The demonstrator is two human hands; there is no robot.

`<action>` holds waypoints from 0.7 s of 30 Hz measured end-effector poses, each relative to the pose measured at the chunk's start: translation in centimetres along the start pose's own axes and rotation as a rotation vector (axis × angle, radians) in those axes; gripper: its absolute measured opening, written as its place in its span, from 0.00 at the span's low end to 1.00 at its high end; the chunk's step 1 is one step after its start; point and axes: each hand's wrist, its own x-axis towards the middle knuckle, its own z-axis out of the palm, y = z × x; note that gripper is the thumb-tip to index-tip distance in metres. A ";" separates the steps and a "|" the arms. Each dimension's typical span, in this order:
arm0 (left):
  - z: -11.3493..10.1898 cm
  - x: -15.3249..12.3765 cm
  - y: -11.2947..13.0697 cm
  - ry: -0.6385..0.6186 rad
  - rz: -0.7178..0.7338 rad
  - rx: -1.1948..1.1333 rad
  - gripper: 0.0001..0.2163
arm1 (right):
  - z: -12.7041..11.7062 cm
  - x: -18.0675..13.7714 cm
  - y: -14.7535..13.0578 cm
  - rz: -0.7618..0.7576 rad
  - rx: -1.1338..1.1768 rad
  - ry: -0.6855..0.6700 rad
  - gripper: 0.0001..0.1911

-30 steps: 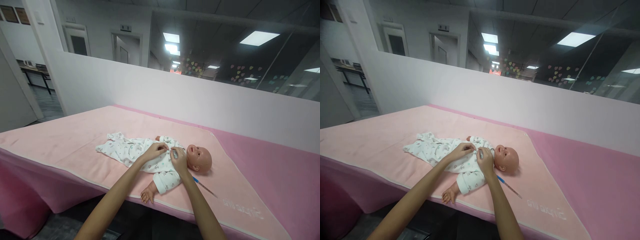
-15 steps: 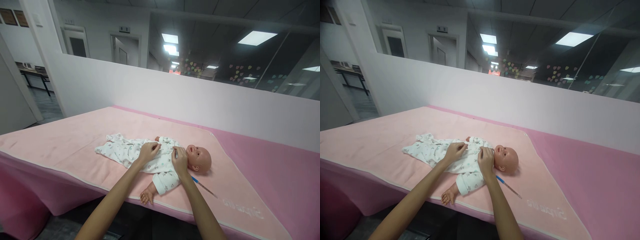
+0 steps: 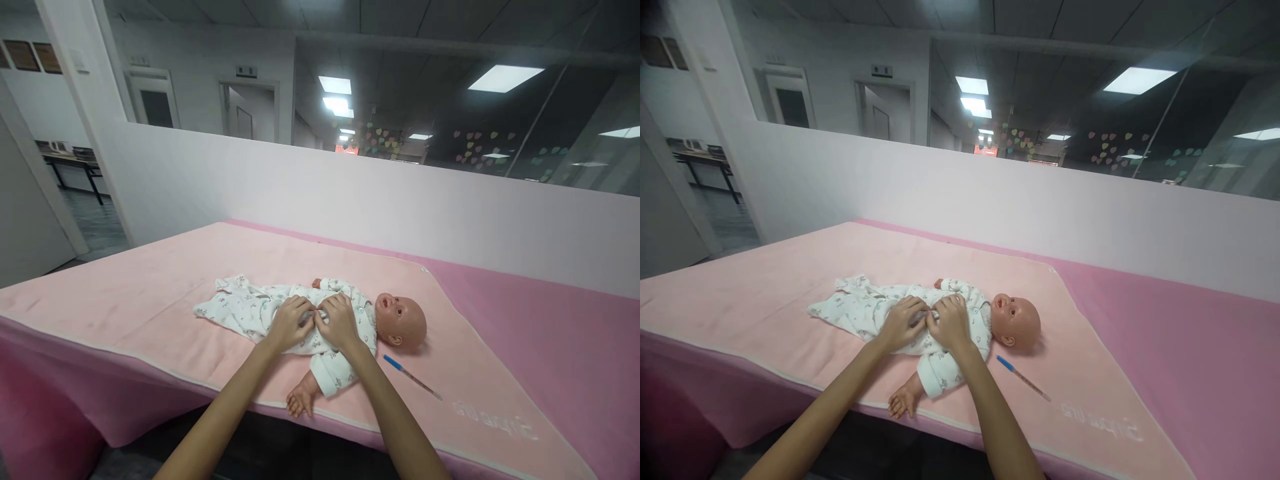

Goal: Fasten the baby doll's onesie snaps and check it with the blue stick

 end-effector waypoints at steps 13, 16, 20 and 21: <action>0.0 -0.1 -0.3 -0.029 0.050 -0.010 0.07 | -0.3 -1.0 -0.3 0.043 0.052 0.045 0.05; -0.1 -0.1 -0.3 -0.047 0.064 -0.025 0.08 | -0.2 -1.0 -0.3 0.039 0.038 0.048 0.05; -0.2 0.0 0.0 -0.051 0.056 -0.014 0.06 | 0.2 -1.1 -0.2 0.043 0.019 0.052 0.06; -0.2 0.0 0.1 -0.051 0.049 -0.009 0.05 | 0.3 -1.1 -0.1 0.048 0.018 0.050 0.06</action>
